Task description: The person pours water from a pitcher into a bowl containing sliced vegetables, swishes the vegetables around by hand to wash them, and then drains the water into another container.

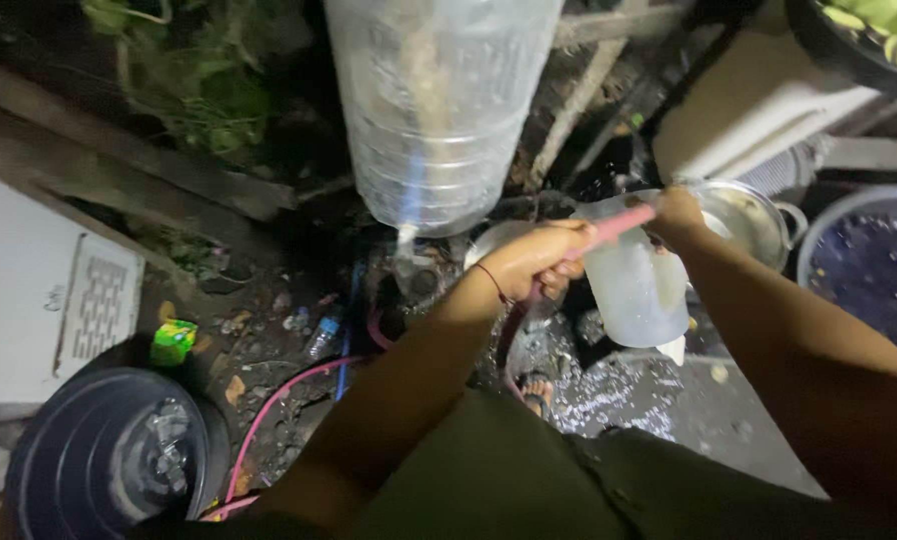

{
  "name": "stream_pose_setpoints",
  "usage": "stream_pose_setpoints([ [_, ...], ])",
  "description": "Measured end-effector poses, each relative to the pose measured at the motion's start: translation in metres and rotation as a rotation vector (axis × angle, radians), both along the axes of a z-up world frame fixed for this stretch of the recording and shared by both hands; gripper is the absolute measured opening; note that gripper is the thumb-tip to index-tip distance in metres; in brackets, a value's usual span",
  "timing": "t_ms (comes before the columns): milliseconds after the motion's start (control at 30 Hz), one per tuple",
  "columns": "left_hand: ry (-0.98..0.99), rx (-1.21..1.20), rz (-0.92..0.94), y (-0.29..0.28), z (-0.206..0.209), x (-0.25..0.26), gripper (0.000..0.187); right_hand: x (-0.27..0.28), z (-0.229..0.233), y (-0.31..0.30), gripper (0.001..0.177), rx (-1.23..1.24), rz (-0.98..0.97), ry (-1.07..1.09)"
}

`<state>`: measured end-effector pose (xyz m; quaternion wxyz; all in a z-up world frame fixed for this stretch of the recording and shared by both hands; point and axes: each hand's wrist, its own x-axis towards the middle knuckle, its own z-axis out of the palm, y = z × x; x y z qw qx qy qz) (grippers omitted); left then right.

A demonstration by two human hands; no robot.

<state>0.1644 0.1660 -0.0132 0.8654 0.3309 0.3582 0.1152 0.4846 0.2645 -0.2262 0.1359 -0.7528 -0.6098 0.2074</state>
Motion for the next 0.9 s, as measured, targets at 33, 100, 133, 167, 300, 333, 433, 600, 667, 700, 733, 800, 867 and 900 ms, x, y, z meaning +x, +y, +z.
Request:
stream_pose_setpoints([
  [33,0.017,0.030,-0.005,-0.003,0.009,0.002,0.031,-0.006,0.006,0.004,0.038,-0.063,-0.041,0.012],
  [100,0.057,0.069,-0.005,-0.008,0.025,-0.005,0.030,-0.024,0.030,0.007,0.039,-0.125,-0.112,0.065],
  [133,0.076,0.081,-0.001,-0.010,0.031,-0.009,0.029,-0.031,0.043,0.008,0.040,-0.145,-0.150,0.096],
  [167,0.096,0.094,0.003,-0.011,0.035,-0.013,0.028,-0.036,0.056,0.009,0.040,-0.147,-0.183,0.125],
  [300,0.004,0.281,0.039,-0.011,0.032,-0.027,0.040,-0.060,0.095,0.012,0.043,-0.124,-0.316,0.260],
  [333,0.008,0.351,0.024,-0.010,0.030,-0.026,0.041,-0.068,0.101,0.013,0.043,-0.107,-0.342,0.306],
  [433,0.040,0.344,0.087,-0.015,0.026,-0.024,0.043,-0.089,0.108,0.012,0.045,-0.038,-0.455,0.399],
  [600,0.055,0.443,0.184,-0.026,0.027,-0.042,0.046,-0.102,0.101,0.019,0.044,0.243,-0.631,0.596],
  [667,0.263,0.327,0.221,-0.024,0.034,-0.041,0.046,-0.105,0.095,0.020,0.044,0.352,-0.492,0.519],
  [700,0.225,0.329,0.232,-0.028,0.036,-0.043,0.044,-0.107,0.095,0.022,0.045,0.376,-0.329,0.343],
  [733,0.185,0.328,0.243,-0.033,0.038,-0.046,0.043,-0.107,0.096,0.021,0.050,0.393,-0.166,0.166],
  [800,0.176,0.338,0.260,-0.036,0.040,-0.045,0.042,-0.106,0.103,0.019,0.041,0.404,-0.326,0.298],
  [867,0.236,0.359,0.270,-0.030,0.035,-0.040,0.045,-0.106,0.113,0.013,0.041,0.404,-0.363,0.345],
  [900,0.240,0.345,0.314,-0.028,0.029,-0.037,0.044,-0.106,0.115,0.009,0.042,0.399,-0.320,0.326],
])
